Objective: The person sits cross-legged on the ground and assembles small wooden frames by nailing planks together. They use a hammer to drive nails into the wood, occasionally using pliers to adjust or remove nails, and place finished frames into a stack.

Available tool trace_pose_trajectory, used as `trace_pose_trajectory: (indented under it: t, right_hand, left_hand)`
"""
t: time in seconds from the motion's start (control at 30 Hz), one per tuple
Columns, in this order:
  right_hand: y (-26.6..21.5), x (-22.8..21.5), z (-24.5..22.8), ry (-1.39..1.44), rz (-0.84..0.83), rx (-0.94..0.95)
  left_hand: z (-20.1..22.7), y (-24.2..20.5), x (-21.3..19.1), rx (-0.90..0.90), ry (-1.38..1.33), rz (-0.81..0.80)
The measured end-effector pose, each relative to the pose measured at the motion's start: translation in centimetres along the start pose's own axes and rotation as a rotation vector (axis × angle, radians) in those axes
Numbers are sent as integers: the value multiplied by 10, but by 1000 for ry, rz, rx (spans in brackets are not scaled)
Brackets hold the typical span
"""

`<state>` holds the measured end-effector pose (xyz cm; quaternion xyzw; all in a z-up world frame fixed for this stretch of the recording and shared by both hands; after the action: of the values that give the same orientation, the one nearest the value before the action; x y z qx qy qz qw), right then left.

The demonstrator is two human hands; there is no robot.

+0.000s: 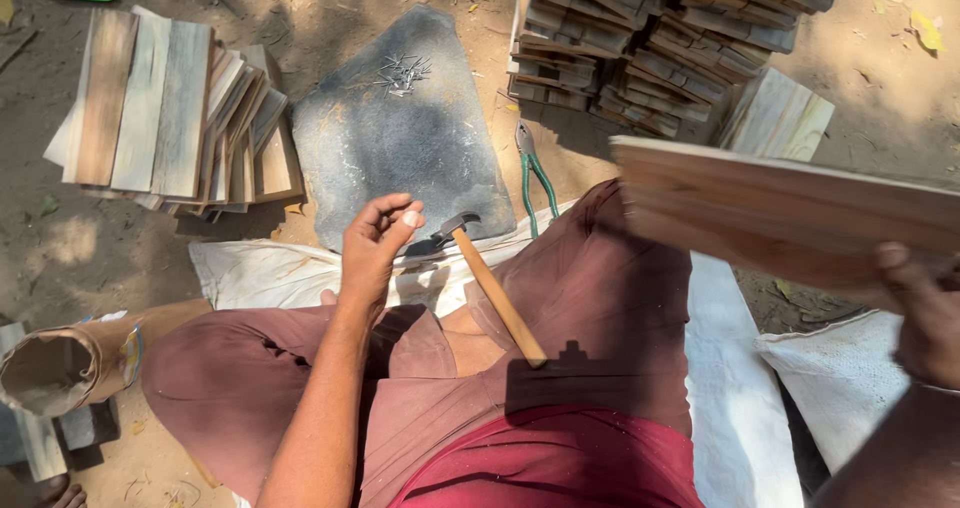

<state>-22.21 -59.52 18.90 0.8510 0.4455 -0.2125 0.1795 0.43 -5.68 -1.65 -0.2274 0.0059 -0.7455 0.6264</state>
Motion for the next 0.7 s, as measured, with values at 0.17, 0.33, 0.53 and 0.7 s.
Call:
trace_pose_trajectory:
  t: [0.17,0.33,0.53,0.7]
  right_hand:
    - [68,-35,34,-536,90,-268]
    - [97,62,110,-1040,8,-202]
    - [55,143,142,-423,-31,-84]
    - [48,176,52,-192,-45,-341]
  left_hand:
    - [-1,10,-2,-69,106,54]
    - [-7,5,12,-41,192,-53]
    - [9,-15,-19,-10,278,57]
    - [83,-13,-59,236,523,329]
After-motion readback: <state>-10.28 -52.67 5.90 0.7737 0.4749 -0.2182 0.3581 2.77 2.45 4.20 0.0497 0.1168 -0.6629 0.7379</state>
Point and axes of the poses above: each hand's wrist, its own y-axis towards the middle knuckle, its own x-axis out of the palm, z = x × y, the point moved 10 cm from there along y, towards the middle knuckle, and after that the axes turned 3 degrees about -x, right-handed, at the moved point
